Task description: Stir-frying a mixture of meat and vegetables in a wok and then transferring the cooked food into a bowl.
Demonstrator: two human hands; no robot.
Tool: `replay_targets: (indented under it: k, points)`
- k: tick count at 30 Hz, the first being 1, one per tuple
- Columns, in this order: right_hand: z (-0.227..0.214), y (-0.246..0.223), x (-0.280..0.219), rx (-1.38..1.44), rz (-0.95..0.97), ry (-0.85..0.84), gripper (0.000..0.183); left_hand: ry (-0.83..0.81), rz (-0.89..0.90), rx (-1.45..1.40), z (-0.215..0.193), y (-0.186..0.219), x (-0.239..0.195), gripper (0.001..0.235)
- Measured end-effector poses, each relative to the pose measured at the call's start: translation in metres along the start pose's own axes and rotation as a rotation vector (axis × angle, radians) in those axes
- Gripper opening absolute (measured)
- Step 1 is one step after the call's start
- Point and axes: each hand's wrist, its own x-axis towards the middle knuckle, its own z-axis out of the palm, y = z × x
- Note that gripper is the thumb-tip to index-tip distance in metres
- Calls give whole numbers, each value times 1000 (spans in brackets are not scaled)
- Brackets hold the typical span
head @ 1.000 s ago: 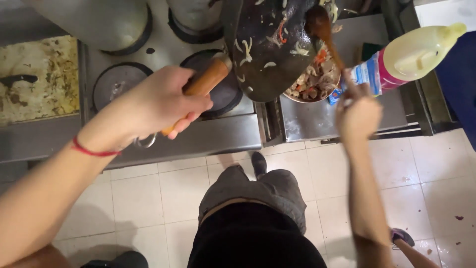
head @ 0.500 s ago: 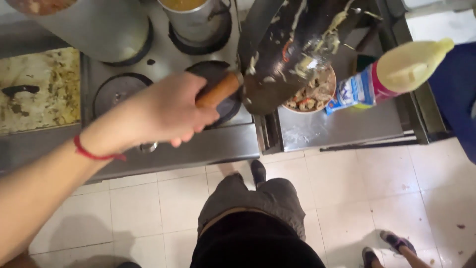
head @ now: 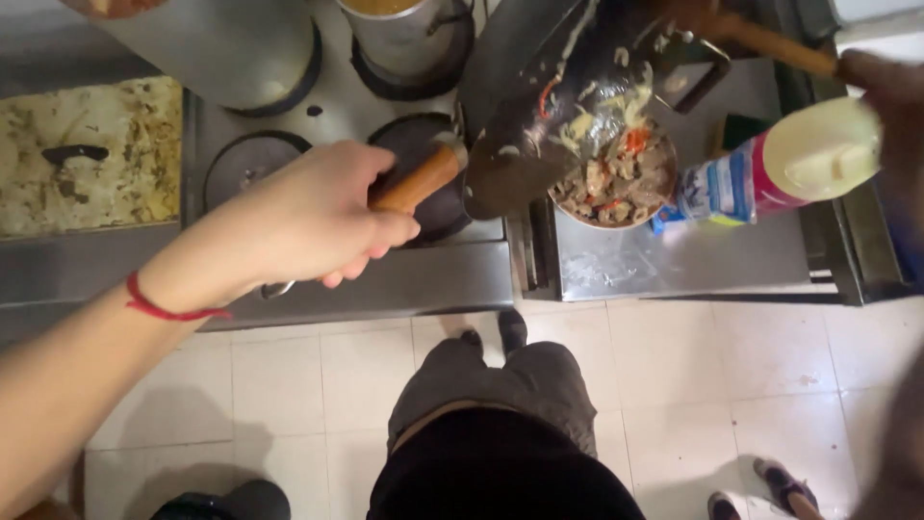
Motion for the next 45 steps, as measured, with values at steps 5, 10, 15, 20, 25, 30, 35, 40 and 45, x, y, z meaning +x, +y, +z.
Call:
replay_targets:
  k: [5, 10, 15, 20, 25, 30, 35, 40, 45]
  points:
    - [82, -199, -44, -47, 332, 171, 26, 12, 63, -45, 8, 8, 22, 18]
    - [224, -237, -102, -13, 371, 335, 38, 8, 189, -166, 12, 14, 27, 21]
    - [264, -130, -169, -178, 406, 211, 50, 5, 174, -206, 12, 7, 28, 26]
    - [226, -80, -196, -345, 651, 133, 68, 14, 157, -252, 12, -14, 20, 28]
    - [233, -117, -162, -213, 410, 275, 46, -23, 152, -275, 14, -39, 18, 36]
    - [248, -81, -191, -379, 478, 231, 65, -82, 212, -413, 23, -76, 33, 32]
    - [249, -70, -198, -384, 504, 343, 52, -93, 257, -584, 42, -134, 47, 30]
    - [241, -72, -182, -446, 579, 379, 60, 2, 278, -995, 91, -186, 77, 28]
    - [224, -90, -163, -315, 544, 408, 53, -138, 235, -1317, 152, -240, 129, 14]
